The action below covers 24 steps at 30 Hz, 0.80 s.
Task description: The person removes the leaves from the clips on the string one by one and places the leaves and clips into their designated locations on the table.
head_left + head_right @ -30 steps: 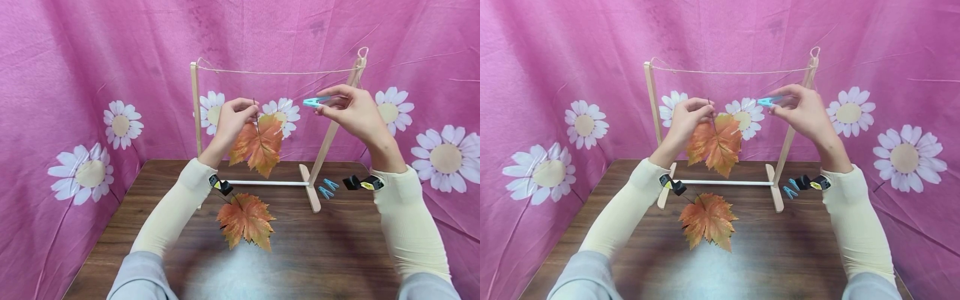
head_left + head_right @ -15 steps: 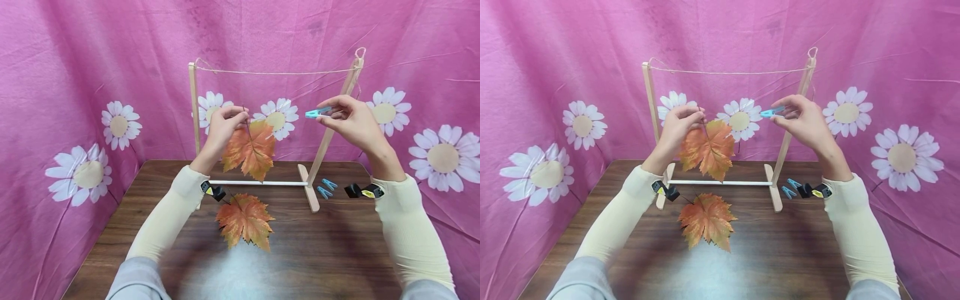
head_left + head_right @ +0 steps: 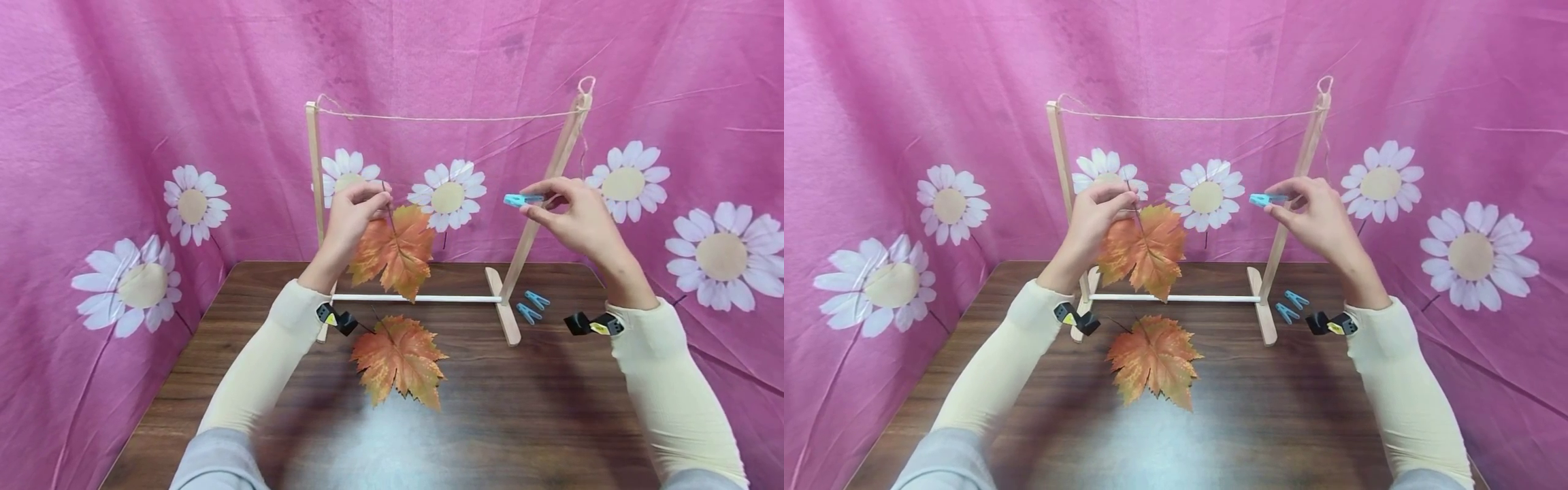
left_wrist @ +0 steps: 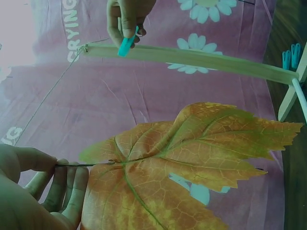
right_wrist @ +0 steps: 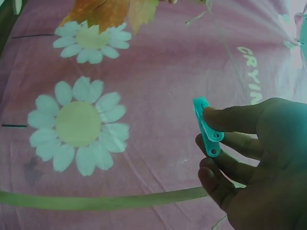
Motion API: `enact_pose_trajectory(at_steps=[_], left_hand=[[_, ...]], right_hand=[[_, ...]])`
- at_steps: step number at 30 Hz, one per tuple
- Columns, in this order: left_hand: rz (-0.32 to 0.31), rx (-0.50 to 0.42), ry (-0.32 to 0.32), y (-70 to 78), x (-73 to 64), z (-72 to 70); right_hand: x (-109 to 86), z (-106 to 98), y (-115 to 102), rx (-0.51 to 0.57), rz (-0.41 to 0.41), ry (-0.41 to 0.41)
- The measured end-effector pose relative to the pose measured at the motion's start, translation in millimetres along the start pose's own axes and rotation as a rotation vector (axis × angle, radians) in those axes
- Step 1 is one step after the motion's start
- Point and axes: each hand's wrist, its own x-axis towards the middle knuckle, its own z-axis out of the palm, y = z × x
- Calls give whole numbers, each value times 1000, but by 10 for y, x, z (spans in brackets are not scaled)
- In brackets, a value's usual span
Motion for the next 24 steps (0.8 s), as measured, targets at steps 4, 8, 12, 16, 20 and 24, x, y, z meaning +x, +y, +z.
enact_pose_trajectory(at_steps=[4,8,12,16,20,24], left_hand=[[-39,22,17,-38,-13,-47],[-72,32,24,-88,-44,-97],[-79,28,25,-147,-78,-147],[-89,21,31,-202,-102,-194],[-111,-5,57,-244,-129,-241],[-133,-37,72,-281,-160,-290]], right_hand=[[-43,61,67,3,-1,52],[-88,129,124,8,-13,71],[-123,183,177,17,-14,72],[-152,211,239,-9,-13,76],[-189,236,306,-56,-19,85],[-226,276,361,-71,-2,84]])
